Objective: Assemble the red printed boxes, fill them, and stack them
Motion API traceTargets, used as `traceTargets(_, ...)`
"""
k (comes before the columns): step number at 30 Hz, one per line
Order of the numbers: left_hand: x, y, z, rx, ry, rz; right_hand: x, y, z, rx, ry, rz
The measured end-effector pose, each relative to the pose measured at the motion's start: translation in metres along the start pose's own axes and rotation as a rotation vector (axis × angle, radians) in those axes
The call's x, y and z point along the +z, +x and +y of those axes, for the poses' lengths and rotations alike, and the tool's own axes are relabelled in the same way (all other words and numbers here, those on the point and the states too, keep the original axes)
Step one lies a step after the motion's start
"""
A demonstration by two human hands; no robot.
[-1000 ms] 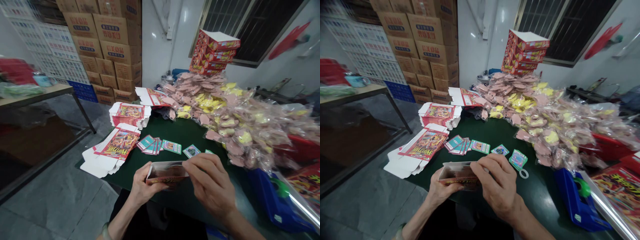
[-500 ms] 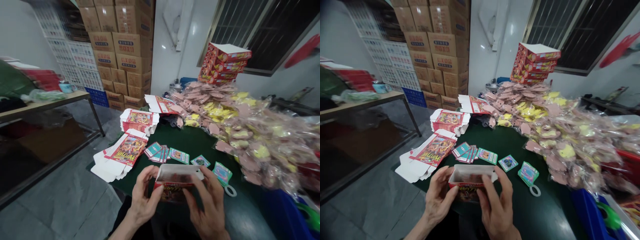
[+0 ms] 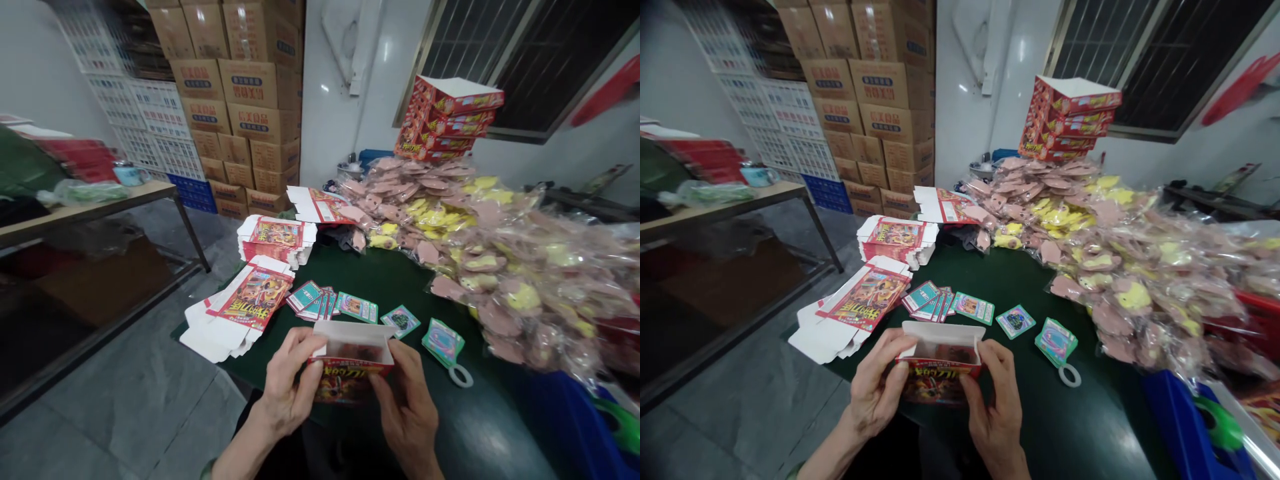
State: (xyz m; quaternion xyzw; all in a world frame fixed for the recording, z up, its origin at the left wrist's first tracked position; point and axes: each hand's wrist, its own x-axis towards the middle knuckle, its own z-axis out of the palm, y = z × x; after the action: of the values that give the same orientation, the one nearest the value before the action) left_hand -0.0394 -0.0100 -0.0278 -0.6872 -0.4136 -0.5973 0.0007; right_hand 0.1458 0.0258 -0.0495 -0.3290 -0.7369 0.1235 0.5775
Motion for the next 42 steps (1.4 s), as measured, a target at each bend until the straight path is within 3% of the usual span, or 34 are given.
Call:
traceTargets(3,0.003,-0.001,0.001,-0.072,0.027,0.040,-0.008,0.003,0.003,-0.074,-0.016,-0.017)
traceTargets(7,0.001,0.002,0.006,-0.224,-0.110,0.062,-0.019,0.010,-0.001,-0.183,-0.027,-0.074)
traceTargets(11,-0.001,0.005,0.012,-0.380,-0.350,0.058,-0.027,0.015,-0.007,-0.143,0.001,-0.126)
traceTargets(17,0.008,0.004,0.009,-0.602,-0.742,0.177,-0.031,0.019,0.004,-0.067,0.012,-0.116)
traceTargets(23,0.006,0.009,0.006,-0.542,-0.795,0.109,-0.027,0.028,-0.015,-0.023,0.197,-0.197)
traceTargets(29,0.010,0.014,0.010,-0.535,-0.884,0.169,-0.031,0.016,-0.020,-0.073,0.067,-0.203)
traceTargets(32,0.005,0.015,0.015,-0.523,-0.846,0.068,-0.034,0.013,-0.021,-0.038,0.073,-0.225)
traceTargets(37,-0.005,0.023,0.014,-0.413,-0.579,-0.145,-0.029,0.016,-0.034,0.069,0.097,-0.159)
traceTargets(39,-0.003,0.024,0.010,-0.354,-0.563,-0.139,-0.026,0.018,-0.039,0.115,0.096,-0.153)
traceTargets(42,0.004,0.020,0.004,-0.280,-0.587,-0.037,-0.023,0.021,-0.045,0.161,0.069,-0.138)
